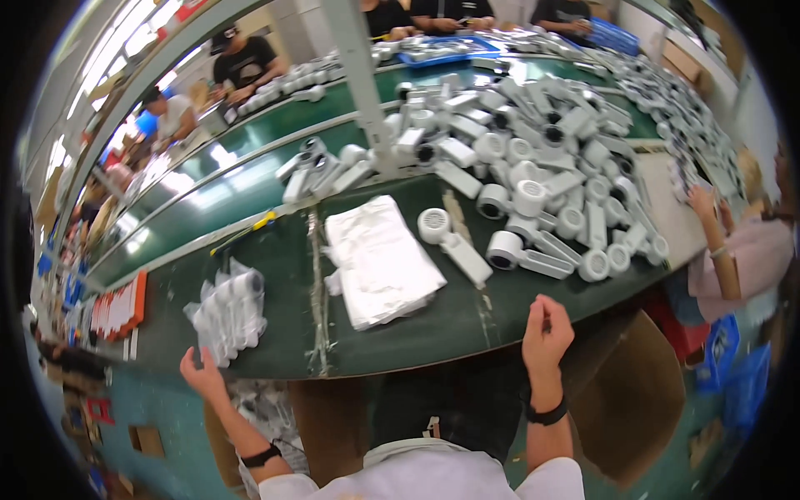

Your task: The person picks up a fan from a pile on the table, slides it into a plastic bag, and places the bagged fan with others on the table before putting them into a box.

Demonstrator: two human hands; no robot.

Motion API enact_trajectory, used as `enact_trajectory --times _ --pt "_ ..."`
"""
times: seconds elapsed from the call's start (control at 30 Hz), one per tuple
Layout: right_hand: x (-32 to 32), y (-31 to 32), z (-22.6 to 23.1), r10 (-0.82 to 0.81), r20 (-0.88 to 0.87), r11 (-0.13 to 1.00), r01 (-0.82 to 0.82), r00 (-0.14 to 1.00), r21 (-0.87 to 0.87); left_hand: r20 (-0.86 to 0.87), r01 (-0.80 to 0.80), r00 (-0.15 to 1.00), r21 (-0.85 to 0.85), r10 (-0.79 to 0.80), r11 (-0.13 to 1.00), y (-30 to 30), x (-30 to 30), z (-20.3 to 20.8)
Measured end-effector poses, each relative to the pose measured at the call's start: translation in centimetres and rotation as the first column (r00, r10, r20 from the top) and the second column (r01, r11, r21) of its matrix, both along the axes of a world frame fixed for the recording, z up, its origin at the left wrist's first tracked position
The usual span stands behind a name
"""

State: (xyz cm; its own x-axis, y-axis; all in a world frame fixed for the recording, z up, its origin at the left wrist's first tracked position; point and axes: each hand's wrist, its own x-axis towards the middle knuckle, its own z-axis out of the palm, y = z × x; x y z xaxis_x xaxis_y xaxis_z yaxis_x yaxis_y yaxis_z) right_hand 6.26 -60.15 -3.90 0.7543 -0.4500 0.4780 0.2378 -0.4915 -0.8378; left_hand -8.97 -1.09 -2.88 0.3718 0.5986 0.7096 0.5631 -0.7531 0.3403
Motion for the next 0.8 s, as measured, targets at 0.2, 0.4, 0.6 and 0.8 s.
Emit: enact_trajectory --times 0.2,0.4,0.6,0.8 --pt "3.9 -5.5 3.1 -0.048 -0.041 0.821 0.016 0.998 -0.57 0.309 0.605 0.795 -0.339 -0.522 0.721 -13.6 6.7 4.8" --pt "7.0 -5.1 2.2 0.011 -0.173 0.55 -0.15 0.985 -0.821 -0.015 0.856 0.392 -0.36 -0.92 0.371 -26.3 14.1 5.2" --pt "5.0 -2.8 3.3 0.16 -0.293 0.78 -0.303 0.943 -0.547 -0.252 0.875 0.361 -0.242 -0.898 0.42 -28.9 16.3 2.9" --pt "2.2 -0.9 4.6 0.461 -0.217 0.884 -0.423 0.86 0.199 -0.309 0.854 0.347 -0.286 -0.886 0.434 -28.8 17.5 2.4"
